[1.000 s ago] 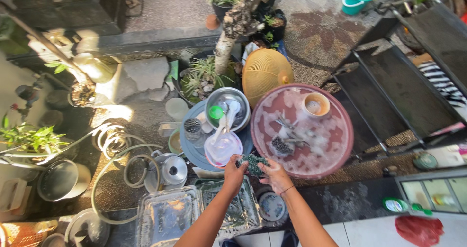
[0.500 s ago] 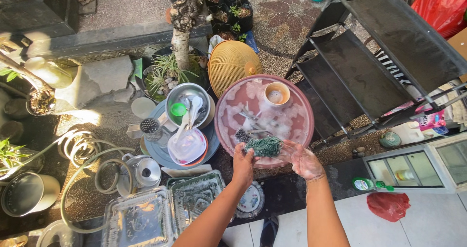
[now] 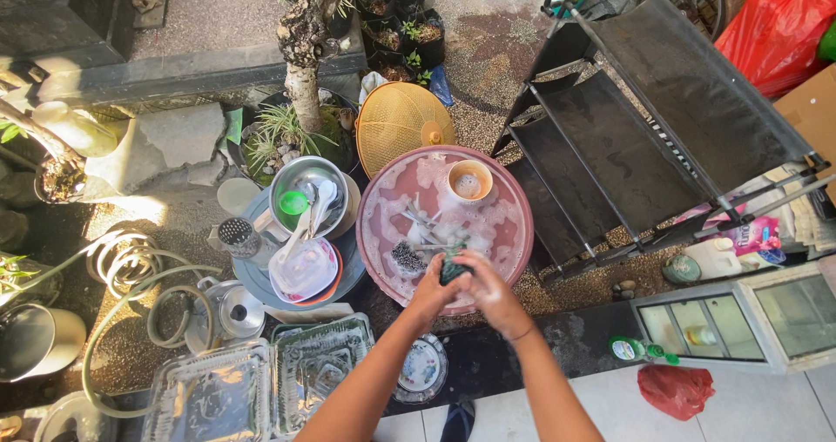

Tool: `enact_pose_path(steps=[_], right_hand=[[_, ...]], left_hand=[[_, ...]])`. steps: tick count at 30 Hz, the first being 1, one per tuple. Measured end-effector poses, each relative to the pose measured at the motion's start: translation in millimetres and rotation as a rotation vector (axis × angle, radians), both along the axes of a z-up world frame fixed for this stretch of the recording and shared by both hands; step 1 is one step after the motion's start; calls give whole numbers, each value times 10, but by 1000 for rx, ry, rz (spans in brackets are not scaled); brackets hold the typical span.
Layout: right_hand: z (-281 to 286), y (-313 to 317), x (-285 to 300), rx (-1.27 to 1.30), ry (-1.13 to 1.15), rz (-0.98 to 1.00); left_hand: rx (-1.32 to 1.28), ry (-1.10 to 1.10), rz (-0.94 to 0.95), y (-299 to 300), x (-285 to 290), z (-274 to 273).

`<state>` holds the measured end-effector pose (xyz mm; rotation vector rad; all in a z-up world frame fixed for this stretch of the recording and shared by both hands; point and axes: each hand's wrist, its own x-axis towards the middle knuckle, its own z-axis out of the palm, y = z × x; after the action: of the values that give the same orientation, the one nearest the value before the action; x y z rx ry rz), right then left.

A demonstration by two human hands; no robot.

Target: The person washes plates, spoons, and a tray in a large basin of soapy water by hand with a scrub brush.

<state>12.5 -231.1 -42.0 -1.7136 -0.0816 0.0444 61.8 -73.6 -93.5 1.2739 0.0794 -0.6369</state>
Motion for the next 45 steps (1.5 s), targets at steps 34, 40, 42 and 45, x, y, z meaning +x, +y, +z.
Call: enact_pose_path(steps=[34,40,42,45], right_hand=[[-1698,-379,809,-475,221,-396],[-2000,-631,589,-505,23,-351],[-2007,-665,520,-489,-2,-353],[-1920,-687,482,-390,124,-374]], left_hand=[[1402,-882,-500,-289,1215,-1764],[1464,-1005,-417,-252,1436,-2342],[1442,-869,-424,-213,1554,-2470],[1450,-788,-450,-158,1654,-2378]])
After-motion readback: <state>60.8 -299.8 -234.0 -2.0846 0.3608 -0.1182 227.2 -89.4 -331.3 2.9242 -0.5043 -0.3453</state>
